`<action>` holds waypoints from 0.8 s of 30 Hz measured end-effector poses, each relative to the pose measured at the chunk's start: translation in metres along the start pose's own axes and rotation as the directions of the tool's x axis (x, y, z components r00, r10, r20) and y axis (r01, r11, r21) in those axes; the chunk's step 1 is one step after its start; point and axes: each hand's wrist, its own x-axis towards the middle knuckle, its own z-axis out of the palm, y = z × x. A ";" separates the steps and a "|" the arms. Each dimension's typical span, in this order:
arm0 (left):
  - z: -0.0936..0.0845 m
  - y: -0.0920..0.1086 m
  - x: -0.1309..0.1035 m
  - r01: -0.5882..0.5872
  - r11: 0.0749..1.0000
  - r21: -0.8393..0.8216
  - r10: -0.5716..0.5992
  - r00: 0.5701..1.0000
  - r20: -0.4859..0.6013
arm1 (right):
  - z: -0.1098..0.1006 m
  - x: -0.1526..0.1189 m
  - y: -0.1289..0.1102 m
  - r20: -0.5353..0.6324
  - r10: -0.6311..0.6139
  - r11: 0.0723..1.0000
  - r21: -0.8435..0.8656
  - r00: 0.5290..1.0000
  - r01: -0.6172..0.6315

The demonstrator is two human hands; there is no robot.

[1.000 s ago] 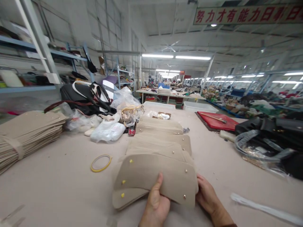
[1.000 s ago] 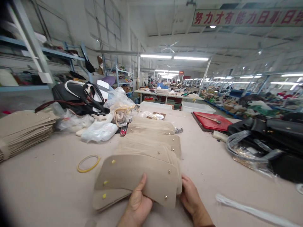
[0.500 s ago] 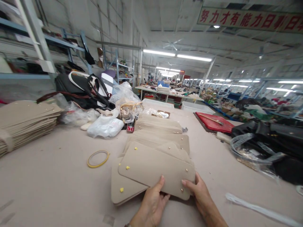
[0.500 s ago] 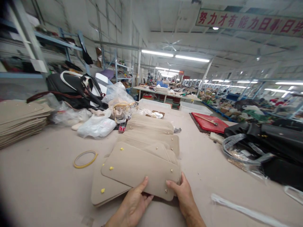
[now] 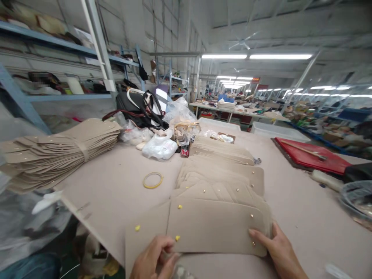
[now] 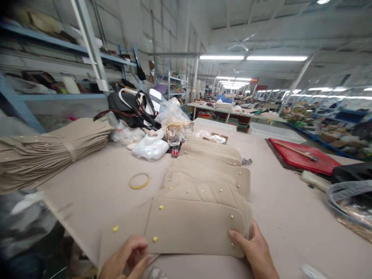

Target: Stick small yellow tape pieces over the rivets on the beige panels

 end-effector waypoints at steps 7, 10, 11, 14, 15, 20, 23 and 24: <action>-0.046 0.017 0.033 -0.128 0.639 0.758 0.276 0.959 -0.070 | -0.005 0.006 0.012 0.040 0.053 0.999 -0.016 0.998 -0.052; -0.061 0.044 0.061 -0.120 0.674 0.729 -0.010 0.985 0.171 | -0.004 0.004 0.010 0.032 0.029 0.999 -0.027 0.999 -0.028; -0.066 0.050 0.067 -0.118 0.699 0.705 -0.072 0.970 0.233 | -0.003 0.003 0.009 0.030 0.017 0.999 -0.028 0.999 -0.016; -0.078 0.059 0.078 -0.109 0.772 0.627 -0.127 0.939 0.319 | -0.002 0.003 0.008 0.021 -0.003 1.000 -0.031 1.000 0.004; -0.080 0.059 0.080 -0.102 0.793 0.601 -0.130 0.935 0.330 | -0.003 0.003 0.009 0.020 -0.004 1.000 -0.030 1.000 0.004; -0.078 0.065 0.081 -0.114 0.865 0.489 -0.102 0.913 0.394 | -0.004 0.000 0.008 0.076 -0.002 0.997 0.071 0.997 -0.003; -0.072 0.076 0.086 -0.191 0.887 0.421 -0.015 0.898 0.439 | -0.005 -0.002 0.005 0.148 -0.018 0.987 0.158 0.989 -0.005; -0.070 0.081 0.090 -0.226 0.888 0.400 0.023 0.891 0.453 | -0.005 -0.003 0.004 0.171 -0.029 0.984 0.177 0.985 -0.002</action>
